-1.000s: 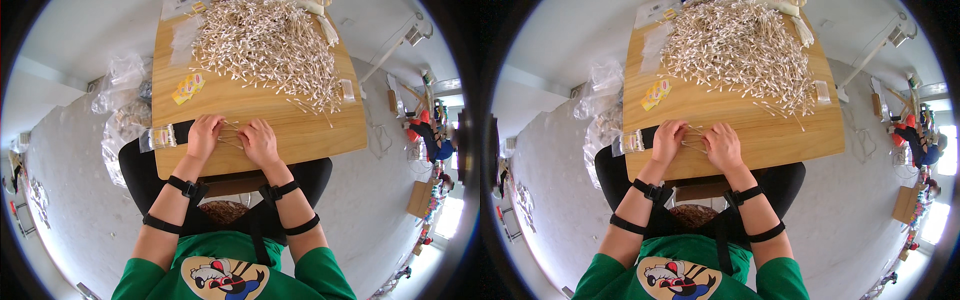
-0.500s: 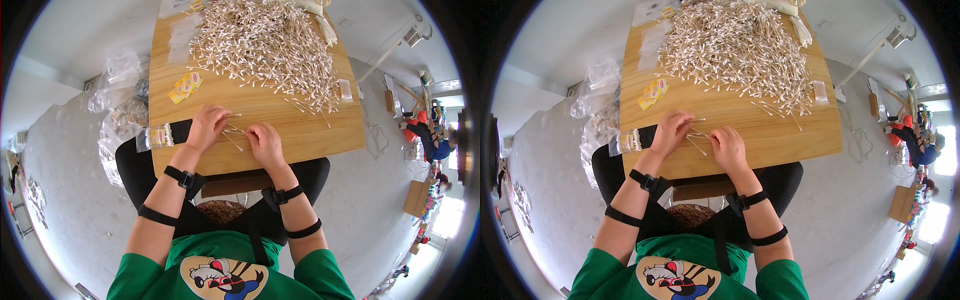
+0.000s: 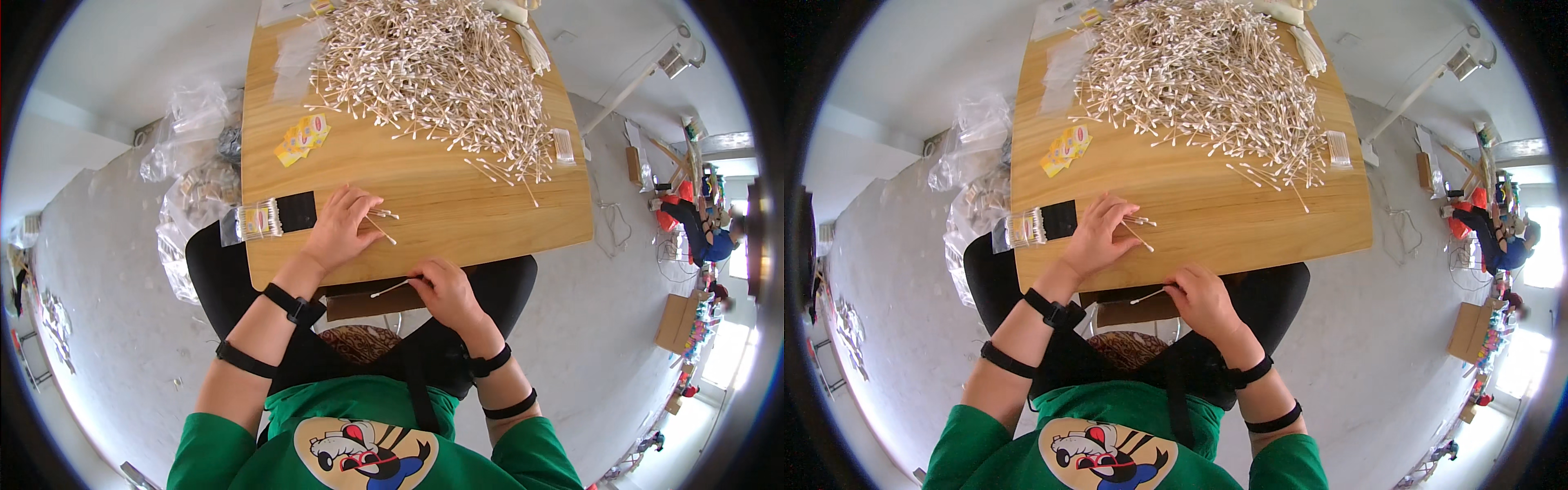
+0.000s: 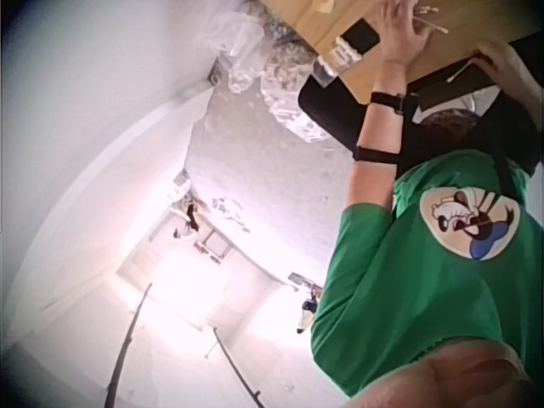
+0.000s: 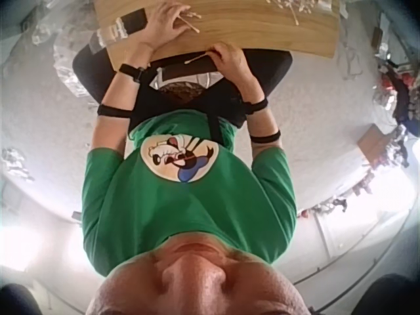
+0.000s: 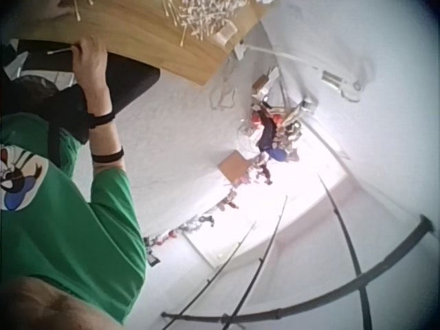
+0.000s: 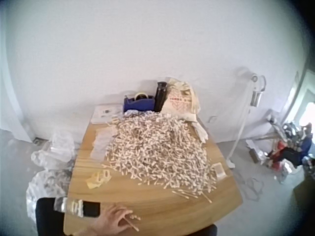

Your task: Sort and arrange cotton swabs into a plastic container.

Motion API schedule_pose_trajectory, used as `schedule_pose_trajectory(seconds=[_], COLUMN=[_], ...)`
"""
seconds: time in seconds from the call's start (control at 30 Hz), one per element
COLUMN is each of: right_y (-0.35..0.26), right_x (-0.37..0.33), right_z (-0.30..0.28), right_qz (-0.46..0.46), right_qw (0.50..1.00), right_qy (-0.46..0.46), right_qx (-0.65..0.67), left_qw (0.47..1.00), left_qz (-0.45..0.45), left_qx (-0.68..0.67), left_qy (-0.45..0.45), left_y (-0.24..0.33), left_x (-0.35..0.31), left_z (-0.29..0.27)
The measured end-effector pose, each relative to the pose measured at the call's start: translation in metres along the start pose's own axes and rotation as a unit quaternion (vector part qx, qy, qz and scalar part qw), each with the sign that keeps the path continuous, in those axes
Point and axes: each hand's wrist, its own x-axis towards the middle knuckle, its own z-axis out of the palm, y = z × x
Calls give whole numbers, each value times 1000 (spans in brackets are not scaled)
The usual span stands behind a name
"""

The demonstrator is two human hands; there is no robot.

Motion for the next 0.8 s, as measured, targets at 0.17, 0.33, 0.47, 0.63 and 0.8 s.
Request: schedule_pose_trajectory(seconds=[0.17, 0.33, 0.47, 0.63, 0.8], right_y=[0, 21, 20, 16, 12], right_x=[24, 56, 77, 94, 101], right_z=[6, 22, 23, 18, 7], right_qz=[110, 32, 8, -6, -18], right_qw=[984, 977, 983, 988, 981], right_qy=[138, 210, 159, 46, 21], right_qx=[21, -24, -91, -147, -193], left_qw=[995, 988, 992, 990, 987], left_qz=[-38, -77, -77, -13, -6], left_qx=[6, -4, 2, 142, 160], left_qy=[92, 131, 103, 4, 3], left_y=[5, 15, 15, 18, 17], left_x=[-6, -11, -17, -23, -25], left_z=[24, 30, 23, 22, 23])
